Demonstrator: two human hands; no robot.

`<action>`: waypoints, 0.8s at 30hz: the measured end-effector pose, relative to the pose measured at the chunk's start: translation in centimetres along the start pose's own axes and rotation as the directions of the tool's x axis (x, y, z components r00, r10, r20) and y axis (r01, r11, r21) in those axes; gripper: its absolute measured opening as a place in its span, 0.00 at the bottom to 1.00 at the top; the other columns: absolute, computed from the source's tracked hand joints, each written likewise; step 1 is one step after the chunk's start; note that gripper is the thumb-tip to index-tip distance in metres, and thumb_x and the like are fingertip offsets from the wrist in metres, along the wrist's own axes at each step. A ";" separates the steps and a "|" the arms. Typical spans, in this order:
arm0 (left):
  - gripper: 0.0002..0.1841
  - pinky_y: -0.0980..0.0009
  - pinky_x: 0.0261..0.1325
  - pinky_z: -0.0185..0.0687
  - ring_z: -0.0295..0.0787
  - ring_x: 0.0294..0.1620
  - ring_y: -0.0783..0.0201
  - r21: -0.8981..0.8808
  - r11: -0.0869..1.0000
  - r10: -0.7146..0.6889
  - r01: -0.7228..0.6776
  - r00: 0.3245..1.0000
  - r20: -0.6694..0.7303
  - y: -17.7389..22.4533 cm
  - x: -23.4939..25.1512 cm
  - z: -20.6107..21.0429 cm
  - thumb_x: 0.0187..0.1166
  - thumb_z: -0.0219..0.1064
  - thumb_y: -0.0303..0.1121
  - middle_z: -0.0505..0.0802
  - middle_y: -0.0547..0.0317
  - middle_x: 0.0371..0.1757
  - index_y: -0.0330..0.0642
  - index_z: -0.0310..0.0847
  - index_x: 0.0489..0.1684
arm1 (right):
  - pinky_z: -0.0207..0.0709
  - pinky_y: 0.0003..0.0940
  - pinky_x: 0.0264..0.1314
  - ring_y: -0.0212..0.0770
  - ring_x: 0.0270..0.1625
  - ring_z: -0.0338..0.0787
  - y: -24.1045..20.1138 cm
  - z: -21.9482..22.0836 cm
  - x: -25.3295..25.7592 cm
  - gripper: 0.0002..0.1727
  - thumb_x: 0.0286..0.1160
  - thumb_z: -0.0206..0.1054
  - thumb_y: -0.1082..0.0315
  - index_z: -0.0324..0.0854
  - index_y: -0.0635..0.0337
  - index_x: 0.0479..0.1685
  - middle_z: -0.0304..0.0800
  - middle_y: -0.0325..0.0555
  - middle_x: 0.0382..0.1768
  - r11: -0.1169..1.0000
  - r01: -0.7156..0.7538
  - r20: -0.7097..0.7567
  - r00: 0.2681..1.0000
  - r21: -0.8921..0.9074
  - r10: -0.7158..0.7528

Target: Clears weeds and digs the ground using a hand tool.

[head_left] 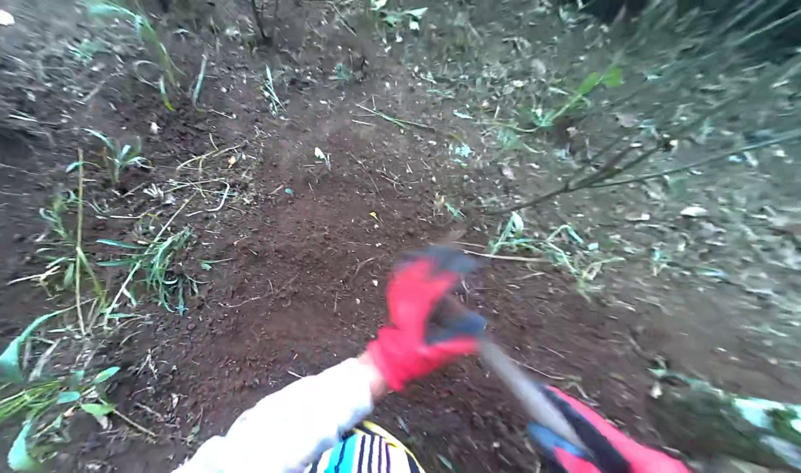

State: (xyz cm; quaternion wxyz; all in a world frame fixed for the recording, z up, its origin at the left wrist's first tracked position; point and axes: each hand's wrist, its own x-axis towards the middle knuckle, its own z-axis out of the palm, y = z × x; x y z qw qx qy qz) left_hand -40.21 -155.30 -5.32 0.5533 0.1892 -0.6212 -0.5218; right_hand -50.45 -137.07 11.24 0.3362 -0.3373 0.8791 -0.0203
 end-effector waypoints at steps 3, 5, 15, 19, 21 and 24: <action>0.34 0.50 0.93 0.56 0.59 0.92 0.52 0.322 0.899 -0.164 0.295 0.911 -0.378 -3.8 -2.7 -14.0 0.81 0.63 0.45 0.71 0.46 0.88 0.36 0.66 0.85 | 0.81 0.67 0.63 0.58 0.60 0.92 -7.6 7.2 6.4 0.34 0.78 0.70 0.56 0.71 0.46 0.87 0.92 0.57 0.61 0.952 0.304 0.180 0.936 0.023 -0.303; 0.33 0.46 0.94 0.47 0.55 0.93 0.45 0.542 0.683 -0.212 0.489 0.843 -0.494 -5.6 -4.4 -22.2 0.85 0.56 0.44 0.67 0.40 0.90 0.33 0.64 0.87 | 0.77 0.64 0.71 0.59 0.67 0.89 -14.9 11.2 9.6 0.35 0.82 0.66 0.53 0.64 0.39 0.91 0.90 0.57 0.65 0.909 0.405 0.334 0.873 -0.095 -0.354; 0.38 0.23 0.87 0.37 0.54 0.92 0.35 0.864 0.189 -0.640 0.466 0.726 -0.252 -14.6 1.2 -11.5 0.87 0.49 0.62 0.67 0.36 0.89 0.45 0.64 0.89 | 0.74 0.68 0.74 0.61 0.70 0.87 -1.0 10.6 15.5 0.32 0.85 0.64 0.50 0.67 0.36 0.89 0.86 0.58 0.71 0.998 -0.066 0.154 0.986 0.015 0.063; 0.34 0.38 0.86 0.63 0.70 0.86 0.46 0.645 0.669 -0.743 0.369 0.351 0.570 -11.4 0.0 2.0 0.89 0.48 0.61 0.78 0.45 0.84 0.49 0.69 0.86 | 0.71 0.72 0.74 0.68 0.72 0.84 12.8 5.1 12.7 0.28 0.86 0.64 0.53 0.74 0.50 0.83 0.84 0.67 0.70 0.942 -0.335 -0.079 0.940 -0.020 0.333; 0.37 0.38 0.92 0.47 0.53 0.95 0.45 0.508 0.780 -0.611 0.364 0.271 0.744 -7.0 -1.3 4.7 0.88 0.51 0.62 0.64 0.48 0.93 0.53 0.59 0.93 | 0.65 0.75 0.77 0.72 0.76 0.79 14.0 0.6 11.2 0.28 0.87 0.63 0.52 0.74 0.52 0.83 0.81 0.70 0.72 0.899 -0.417 -0.166 0.904 -0.137 0.394; 0.38 0.35 0.93 0.33 0.46 0.96 0.46 0.541 0.811 -0.569 0.224 0.522 0.636 -2.2 -2.6 0.3 0.84 0.57 0.61 0.63 0.51 0.94 0.55 0.61 0.92 | 0.65 0.77 0.76 0.71 0.76 0.80 10.2 -3.4 8.5 0.29 0.86 0.63 0.51 0.73 0.49 0.84 0.82 0.70 0.72 0.905 -0.390 -0.210 0.912 -0.170 0.353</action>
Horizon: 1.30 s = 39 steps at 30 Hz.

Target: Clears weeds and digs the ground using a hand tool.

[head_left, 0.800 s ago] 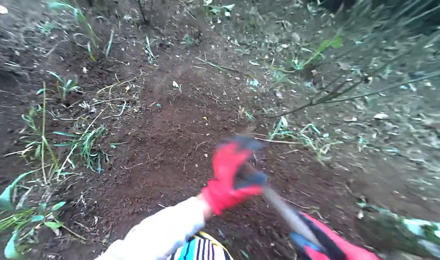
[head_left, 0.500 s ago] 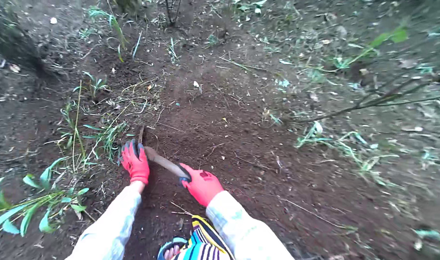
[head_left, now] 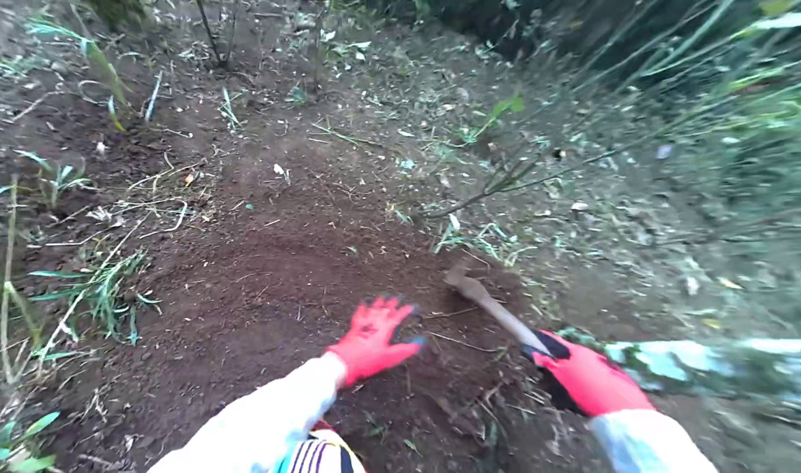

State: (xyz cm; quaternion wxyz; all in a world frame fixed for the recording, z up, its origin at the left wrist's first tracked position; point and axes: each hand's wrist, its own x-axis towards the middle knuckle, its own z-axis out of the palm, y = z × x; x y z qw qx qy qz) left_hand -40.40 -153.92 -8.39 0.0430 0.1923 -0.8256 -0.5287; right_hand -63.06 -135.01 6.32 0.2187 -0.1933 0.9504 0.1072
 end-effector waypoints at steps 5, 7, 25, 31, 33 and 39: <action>0.43 0.21 0.86 0.33 0.50 0.92 0.27 0.260 0.861 -0.141 0.438 0.695 -0.705 -12.8 -7.3 -6.3 0.77 0.56 0.67 0.68 0.34 0.89 0.45 0.69 0.87 | 0.71 0.64 0.78 0.57 0.74 0.85 -15.6 -0.2 -4.5 0.32 0.84 0.64 0.51 0.68 0.40 0.89 0.86 0.54 0.72 0.919 0.377 0.112 0.914 0.116 -0.389; 0.47 0.16 0.83 0.28 0.45 0.91 0.21 0.321 0.770 -0.190 0.552 0.678 -0.710 -17.1 -9.2 -8.0 0.76 0.56 0.69 0.62 0.27 0.90 0.44 0.64 0.90 | 0.70 0.63 0.80 0.57 0.76 0.83 -24.2 1.5 -4.2 0.33 0.87 0.61 0.52 0.61 0.40 0.92 0.84 0.56 0.74 0.841 0.523 0.162 0.826 0.139 -0.540; 0.44 0.22 0.87 0.29 0.49 0.93 0.29 0.423 0.671 -0.266 0.609 0.730 -0.630 -20.0 -10.3 -7.6 0.73 0.58 0.70 0.64 0.38 0.92 0.52 0.69 0.88 | 0.84 0.58 0.41 0.53 0.37 0.90 1.6 4.4 0.6 0.23 0.88 0.61 0.59 0.75 0.52 0.79 0.90 0.60 0.46 0.915 -0.033 0.053 0.999 0.403 0.013; 0.44 0.23 0.87 0.28 0.48 0.93 0.27 0.204 0.736 -0.284 0.645 0.568 -0.773 -19.3 -12.0 -9.6 0.77 0.55 0.67 0.64 0.32 0.91 0.45 0.67 0.88 | 0.71 0.21 0.10 0.25 0.11 0.72 -9.3 1.3 -2.5 0.21 0.79 0.64 0.63 0.76 0.52 0.71 0.75 0.31 0.17 0.224 0.243 -0.170 0.939 0.944 -0.300; 0.44 0.22 0.87 0.27 0.45 0.94 0.28 0.132 0.700 -0.322 0.702 0.475 -0.819 -19.6 -12.6 -11.6 0.78 0.55 0.66 0.62 0.32 0.91 0.45 0.65 0.90 | 0.78 0.21 0.15 0.23 0.15 0.79 -13.7 1.4 -1.8 0.17 0.83 0.64 0.56 0.81 0.50 0.64 0.81 0.27 0.18 -0.204 0.311 -0.372 0.777 0.928 -0.509; 0.42 0.22 0.87 0.27 0.46 0.94 0.30 0.110 0.542 -0.427 0.833 0.385 -0.818 -22.3 -10.7 -14.2 0.80 0.54 0.66 0.61 0.35 0.93 0.50 0.63 0.91 | 0.84 0.27 0.17 0.31 0.19 0.85 -28.5 -3.0 0.7 0.21 0.92 0.50 0.60 0.69 0.45 0.80 0.88 0.36 0.31 -0.391 0.447 -0.594 0.585 0.805 -0.553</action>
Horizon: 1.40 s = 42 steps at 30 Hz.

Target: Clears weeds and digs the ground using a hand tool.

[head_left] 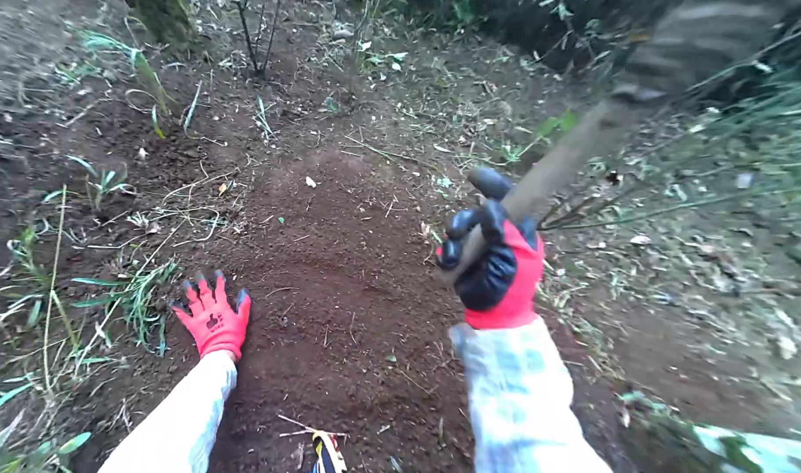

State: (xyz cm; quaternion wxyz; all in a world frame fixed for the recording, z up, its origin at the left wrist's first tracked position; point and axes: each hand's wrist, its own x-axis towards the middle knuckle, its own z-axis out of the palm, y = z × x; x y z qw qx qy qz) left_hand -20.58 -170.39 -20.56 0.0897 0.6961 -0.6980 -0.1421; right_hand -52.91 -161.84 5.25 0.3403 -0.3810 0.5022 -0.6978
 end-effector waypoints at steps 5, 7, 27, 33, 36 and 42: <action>0.43 0.22 0.87 0.27 0.46 0.94 0.32 0.065 0.998 -0.012 0.011 1.000 0.014 0.3 -0.1 0.8 0.77 0.52 0.68 0.63 0.41 0.93 0.51 0.65 0.90 | 0.81 0.34 0.19 0.35 0.17 0.80 13.5 7.7 1.2 0.19 0.92 0.54 0.55 0.67 0.48 0.75 0.80 0.40 0.24 0.900 -0.397 -0.366 0.876 -0.180 0.314; 0.43 0.21 0.86 0.28 0.48 0.94 0.30 0.058 0.998 -0.013 0.012 1.000 0.016 0.4 0.0 0.7 0.77 0.53 0.68 0.64 0.40 0.92 0.51 0.67 0.89 | 0.82 0.41 0.30 0.42 0.25 0.82 19.2 9.2 -2.3 0.22 0.88 0.60 0.64 0.67 0.65 0.74 0.82 0.54 0.32 0.652 -0.709 -0.385 0.700 -0.270 0.602; 0.59 0.15 0.81 0.26 0.18 0.95 0.29 0.251 0.967 -0.168 -0.045 0.629 0.759 1.8 6.1 -6.5 0.71 0.64 0.72 0.30 0.45 0.98 0.61 0.29 0.99 | 0.73 0.17 0.16 0.22 0.16 0.75 -8.0 1.0 19.4 0.13 0.85 0.53 0.65 0.80 0.46 0.60 0.77 0.27 0.22 0.904 -0.309 0.068 0.937 -0.296 0.342; 0.59 0.14 0.81 0.24 0.17 0.96 0.31 0.317 0.949 -0.243 -0.001 0.641 0.728 2.1 5.7 -5.2 0.69 0.68 0.70 0.30 0.46 0.98 0.61 0.32 0.99 | 0.80 0.30 0.20 0.31 0.16 0.77 13.2 3.6 17.4 0.15 0.94 0.48 0.56 0.76 0.55 0.57 0.76 0.33 0.19 0.900 -0.413 -0.199 0.902 -0.137 0.384; 0.58 0.16 0.82 0.23 0.20 0.96 0.31 0.329 0.944 -0.262 0.015 0.637 0.725 2.1 5.4 -5.3 0.68 0.68 0.71 0.34 0.44 0.98 0.62 0.36 0.99 | 0.82 0.37 0.32 0.38 0.25 0.82 20.0 0.6 9.1 0.19 0.89 0.59 0.65 0.71 0.69 0.69 0.82 0.47 0.31 0.386 -0.784 -0.161 0.515 -0.486 0.842; 0.59 0.15 0.82 0.23 0.20 0.96 0.29 0.361 0.931 -0.317 0.045 0.588 0.744 2.1 5.9 -4.8 0.67 0.71 0.69 0.34 0.40 0.97 0.61 0.36 0.99 | 0.74 0.24 0.13 0.29 0.11 0.75 16.3 -3.4 19.2 0.10 0.90 0.51 0.70 0.78 0.62 0.51 0.76 0.35 0.14 0.650 -0.730 -0.074 0.675 -0.210 0.734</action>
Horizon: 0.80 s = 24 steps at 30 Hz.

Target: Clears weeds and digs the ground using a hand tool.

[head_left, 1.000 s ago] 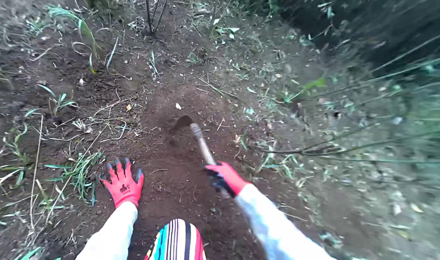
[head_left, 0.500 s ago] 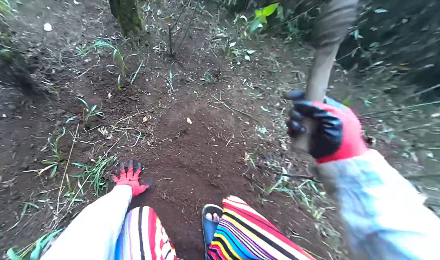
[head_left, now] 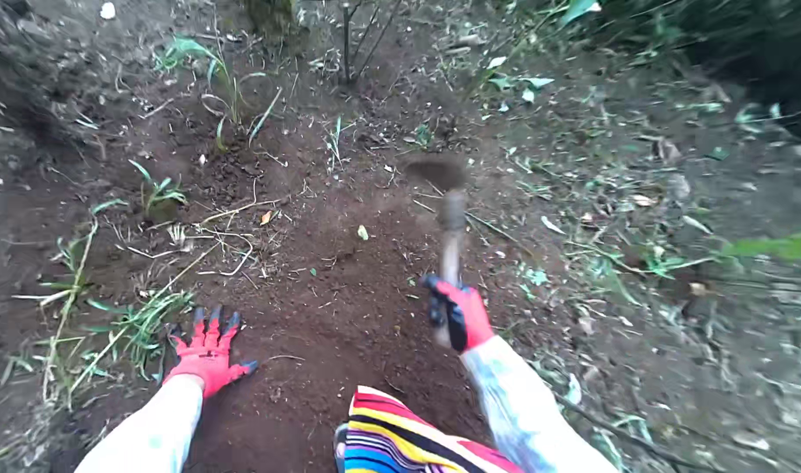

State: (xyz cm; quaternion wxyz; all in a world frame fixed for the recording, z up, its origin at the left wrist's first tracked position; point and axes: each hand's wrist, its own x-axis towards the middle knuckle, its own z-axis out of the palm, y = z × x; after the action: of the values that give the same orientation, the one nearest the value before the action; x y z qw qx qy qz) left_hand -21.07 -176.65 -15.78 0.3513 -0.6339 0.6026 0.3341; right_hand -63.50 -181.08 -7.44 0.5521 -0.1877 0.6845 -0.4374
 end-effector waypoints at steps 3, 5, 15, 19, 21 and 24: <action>0.60 0.15 0.82 0.23 0.19 0.96 0.30 0.020 1.000 -0.018 0.018 1.000 -0.015 0.1 0.0 0.2 0.68 0.71 0.69 0.32 0.41 0.97 0.61 0.34 0.99 | 0.77 0.25 0.16 0.27 0.12 0.76 3.2 1.2 2.3 0.16 0.96 0.40 0.62 0.75 0.54 0.48 0.76 0.29 0.14 0.951 0.122 -0.028 0.993 0.286 -0.119; 0.59 0.15 0.82 0.23 0.20 0.96 0.30 0.032 0.999 -0.031 0.031 0.999 -0.021 0.4 -0.5 0.4 0.69 0.70 0.68 0.34 0.41 0.97 0.60 0.35 0.99 | 0.76 0.29 0.18 0.32 0.14 0.75 7.4 1.6 -0.6 0.11 0.91 0.51 0.68 0.76 0.65 0.49 0.75 0.38 0.15 0.995 -0.097 -0.004 0.995 -0.002 0.097; 0.56 0.16 0.82 0.27 0.26 0.96 0.32 0.065 0.995 -0.066 0.073 0.993 -0.103 1.4 -1.9 -0.1 0.70 0.70 0.67 0.36 0.44 0.98 0.62 0.37 0.99 | 0.78 0.27 0.16 0.29 0.12 0.76 3.3 1.0 2.0 0.13 0.94 0.46 0.63 0.74 0.57 0.47 0.74 0.32 0.13 0.974 0.096 -0.037 0.995 0.208 -0.090; 0.51 0.19 0.84 0.30 0.36 0.96 0.32 -0.089 0.995 -0.054 0.035 0.972 -0.228 2.7 -4.2 0.4 0.73 0.71 0.61 0.47 0.41 0.97 0.56 0.49 0.97 | 0.79 0.34 0.26 0.36 0.22 0.80 9.2 -0.1 -3.0 0.15 0.88 0.60 0.65 0.75 0.67 0.63 0.80 0.44 0.26 0.842 -0.316 0.151 0.897 -0.437 0.415; 0.51 0.25 0.88 0.31 0.42 0.96 0.36 -0.195 0.980 -0.031 -0.028 0.955 -0.296 3.5 -5.9 1.6 0.72 0.71 0.61 0.54 0.41 0.96 0.52 0.51 0.96 | 0.76 0.30 0.18 0.33 0.16 0.77 7.1 -2.3 -4.5 0.12 0.87 0.62 0.66 0.75 0.64 0.58 0.78 0.40 0.21 0.818 -0.325 0.145 0.888 -0.474 0.437; 0.50 0.34 0.93 0.33 0.53 0.94 0.41 -0.292 0.941 0.024 -0.170 0.895 -0.445 4.2 -8.4 3.7 0.71 0.74 0.58 0.64 0.40 0.92 0.42 0.57 0.93 | 0.76 0.27 0.14 0.30 0.13 0.77 2.2 -3.8 -3.2 0.09 0.88 0.58 0.65 0.77 0.61 0.54 0.77 0.36 0.17 0.960 -0.092 0.108 0.986 -0.266 0.124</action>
State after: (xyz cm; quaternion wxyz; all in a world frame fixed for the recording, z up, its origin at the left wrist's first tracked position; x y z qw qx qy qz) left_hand -25.73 -169.15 -10.81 0.0820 -0.7098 0.6341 0.2957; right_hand -65.46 -176.02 -7.31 0.5873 -0.2477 0.7096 -0.3004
